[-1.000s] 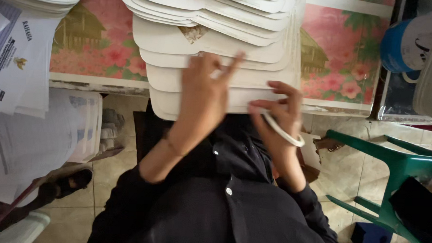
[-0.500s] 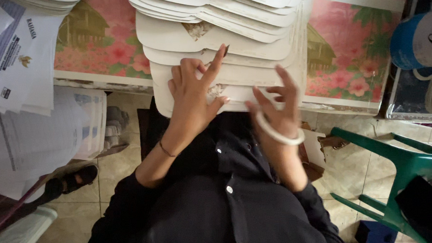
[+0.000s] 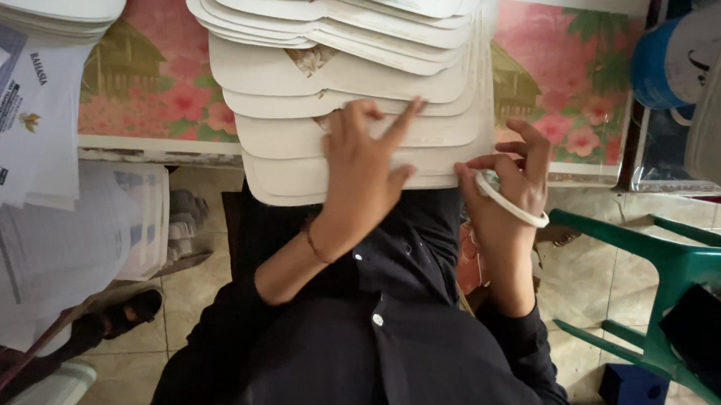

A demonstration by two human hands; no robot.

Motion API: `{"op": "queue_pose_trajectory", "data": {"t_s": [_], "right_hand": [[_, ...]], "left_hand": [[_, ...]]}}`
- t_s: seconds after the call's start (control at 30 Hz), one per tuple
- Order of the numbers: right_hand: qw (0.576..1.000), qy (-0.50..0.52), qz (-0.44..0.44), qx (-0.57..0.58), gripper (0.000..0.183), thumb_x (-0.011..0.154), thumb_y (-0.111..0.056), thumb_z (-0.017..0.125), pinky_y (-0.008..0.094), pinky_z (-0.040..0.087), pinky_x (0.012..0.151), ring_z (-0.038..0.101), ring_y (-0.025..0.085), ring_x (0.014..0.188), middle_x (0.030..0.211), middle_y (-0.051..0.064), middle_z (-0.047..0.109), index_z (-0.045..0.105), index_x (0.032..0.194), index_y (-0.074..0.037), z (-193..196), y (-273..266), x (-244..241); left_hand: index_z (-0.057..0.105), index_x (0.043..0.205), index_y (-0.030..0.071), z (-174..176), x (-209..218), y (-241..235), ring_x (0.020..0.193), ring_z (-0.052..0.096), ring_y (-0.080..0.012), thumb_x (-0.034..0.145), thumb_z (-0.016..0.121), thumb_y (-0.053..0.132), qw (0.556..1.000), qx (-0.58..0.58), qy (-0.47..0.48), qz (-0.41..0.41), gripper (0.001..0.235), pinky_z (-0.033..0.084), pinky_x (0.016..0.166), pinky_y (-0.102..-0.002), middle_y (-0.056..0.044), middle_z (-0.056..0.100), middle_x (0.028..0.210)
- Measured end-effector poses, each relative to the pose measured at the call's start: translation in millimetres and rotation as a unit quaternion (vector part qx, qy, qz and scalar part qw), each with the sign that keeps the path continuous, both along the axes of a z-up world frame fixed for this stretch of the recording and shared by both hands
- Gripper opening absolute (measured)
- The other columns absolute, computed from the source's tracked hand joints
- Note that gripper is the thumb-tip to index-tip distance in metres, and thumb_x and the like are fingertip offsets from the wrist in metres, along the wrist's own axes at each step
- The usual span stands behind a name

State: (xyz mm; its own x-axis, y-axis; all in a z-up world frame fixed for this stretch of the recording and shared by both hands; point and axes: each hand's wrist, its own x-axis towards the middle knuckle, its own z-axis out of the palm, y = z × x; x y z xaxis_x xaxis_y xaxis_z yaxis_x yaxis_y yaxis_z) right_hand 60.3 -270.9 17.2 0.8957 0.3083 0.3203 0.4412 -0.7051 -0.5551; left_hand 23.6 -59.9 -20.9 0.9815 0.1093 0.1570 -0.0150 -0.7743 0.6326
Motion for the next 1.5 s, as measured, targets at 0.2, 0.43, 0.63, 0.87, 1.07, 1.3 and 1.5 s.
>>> {"op": "queue_pose_trajectory", "data": {"t_s": [0.2, 0.43, 0.63, 0.87, 1.07, 1.3, 1.5], "right_hand": [[0.989, -0.141, 0.049, 0.01, 0.024, 0.1, 0.01, 0.092, 0.046, 0.057, 0.094, 0.057, 0.033, 0.112, 0.136, 0.021, 0.051, 0.069, 0.097, 0.003, 60, 20, 5], [0.979, -0.172, 0.068, 0.089, 0.013, 0.11, 0.012, 0.078, 0.048, 0.067, 0.092, 0.068, 0.037, 0.105, 0.131, 0.024, 0.05, 0.065, 0.108, 0.013, 63, 45, 16], [0.997, -0.034, 0.069, 0.012, 0.012, 0.098, 0.003, 0.084, 0.056, 0.059, 0.098, 0.072, 0.051, 0.122, 0.125, 0.024, 0.069, 0.076, 0.108, 0.006, 12, 23, 28], [0.994, -0.052, 0.098, 0.018, 0.006, 0.102, 0.001, 0.085, 0.051, 0.062, 0.088, 0.076, 0.043, 0.103, 0.125, 0.018, 0.069, 0.081, 0.106, 0.005, -5, 16, 23], [0.99, -0.123, 0.073, -0.02, 0.006, 0.102, -0.006, 0.083, 0.046, 0.061, 0.087, 0.073, 0.035, 0.104, 0.132, 0.012, 0.067, 0.082, 0.103, -0.001, -21, 18, 4], [0.994, -0.094, 0.016, 0.061, 0.005, 0.103, 0.0, 0.085, 0.047, 0.062, 0.082, 0.073, 0.038, 0.104, 0.129, 0.016, 0.067, 0.085, 0.106, 0.004, -16, 26, -5], [0.993, -0.106, 0.027, 0.035, 0.004, 0.1, 0.003, 0.085, 0.046, 0.061, 0.076, 0.073, 0.039, 0.1, 0.129, 0.017, 0.065, 0.084, 0.102, 0.007, -22, 25, 5]], "left_hand": [[0.058, 0.151, 0.021, 30, 14, 17, 0.072, 0.062, -0.0145, 0.096, 0.081, -0.019, 0.965, 0.232, -0.123, 0.019, 0.071, 0.05, 0.052, -0.027, -0.007, 0.07, 0.099], [0.058, 0.157, 0.034, 45, 37, 48, 0.075, 0.04, -0.0166, 0.117, 0.093, 0.007, 0.867, 0.323, -0.364, 0.107, 0.059, 0.042, 0.079, -0.034, 0.007, 0.046, 0.084], [0.07, 0.148, 0.015, -11, 16, 23, 0.088, 0.058, -0.0322, 0.09, 0.072, -0.008, 0.967, 0.138, -0.209, -0.039, 0.063, 0.045, 0.072, -0.048, -0.009, 0.06, 0.101], [0.069, 0.13, -0.002, 3, -1, -16, 0.107, 0.057, -0.0261, 0.109, 0.052, 0.001, 0.957, 0.19, -0.194, -0.099, 0.027, 0.04, 0.092, -0.047, -0.009, 0.063, 0.123], [0.074, 0.104, -0.004, 14, 7, -37, 0.09, 0.047, -0.0273, 0.102, 0.063, -0.008, 0.955, 0.169, -0.23, -0.077, 0.012, 0.033, 0.074, -0.043, -0.014, 0.059, 0.116], [0.073, 0.107, -0.003, 27, -2, -10, 0.093, 0.048, -0.0267, 0.109, 0.059, -0.003, 0.963, 0.161, -0.207, -0.066, 0.014, 0.035, 0.078, -0.043, -0.011, 0.061, 0.118], [0.075, 0.109, -0.005, -6, -1, -27, 0.097, 0.052, -0.032, 0.103, 0.067, 0.003, 0.969, 0.108, -0.197, -0.099, 0.013, 0.036, 0.075, -0.047, -0.014, 0.064, 0.124]]}}
